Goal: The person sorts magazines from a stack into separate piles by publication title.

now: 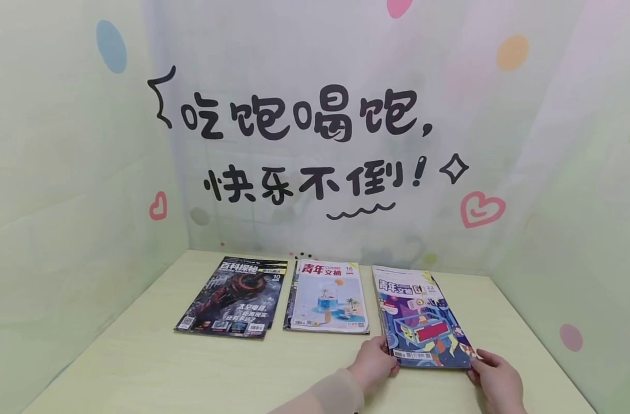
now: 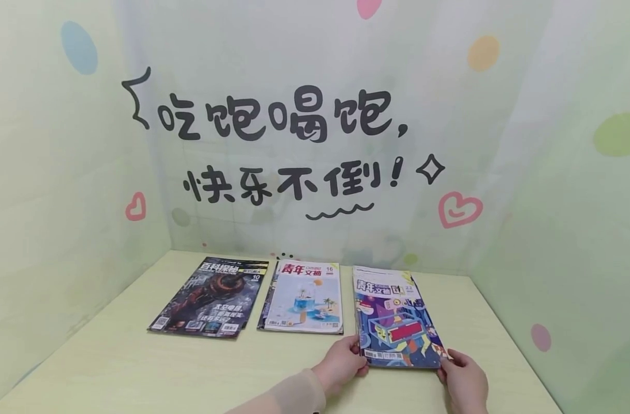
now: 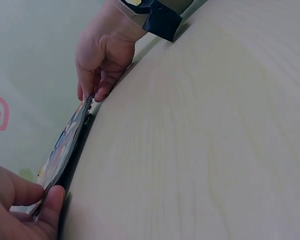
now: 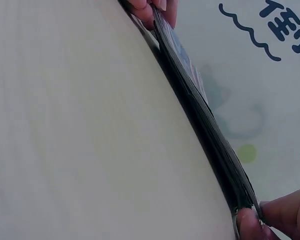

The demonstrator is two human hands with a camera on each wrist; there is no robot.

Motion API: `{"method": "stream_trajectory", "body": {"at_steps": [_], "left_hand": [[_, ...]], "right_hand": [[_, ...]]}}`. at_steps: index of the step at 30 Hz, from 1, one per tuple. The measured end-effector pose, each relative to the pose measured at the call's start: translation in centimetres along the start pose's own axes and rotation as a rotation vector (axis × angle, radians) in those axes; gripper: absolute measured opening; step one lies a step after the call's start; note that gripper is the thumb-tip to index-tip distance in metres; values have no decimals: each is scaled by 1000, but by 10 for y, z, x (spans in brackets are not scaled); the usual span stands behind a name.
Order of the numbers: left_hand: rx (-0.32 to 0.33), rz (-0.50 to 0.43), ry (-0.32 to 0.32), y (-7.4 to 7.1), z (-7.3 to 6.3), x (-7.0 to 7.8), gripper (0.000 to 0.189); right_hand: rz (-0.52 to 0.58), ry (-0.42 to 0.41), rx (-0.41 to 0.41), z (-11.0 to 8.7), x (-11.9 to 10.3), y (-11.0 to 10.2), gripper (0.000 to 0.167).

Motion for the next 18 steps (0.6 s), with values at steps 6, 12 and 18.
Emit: {"method": "stream_trajectory", "body": {"at_steps": [6, 12, 18], "left_hand": [[-34, 55, 23, -18, -2, 3, 49], [-79, 169, 92, -47, -2, 10, 42], [-66, 278, 102, -87, 1, 12, 40]], "right_hand": [[-263, -130, 109, -14, -19, -6, 46], [-245, -236, 42, -39, -38, 23, 44], [-243, -278, -100, -61, -44, 67, 42]]}}
Point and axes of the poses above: each hand's wrist, its own z-axis towards the middle knuckle, its own y-axis out of the palm, x = y × z, the point moved 3 cm from there along z, towards the middle knuckle, and after that the axes turned 12 degrees about y, right-handed, at the moved point
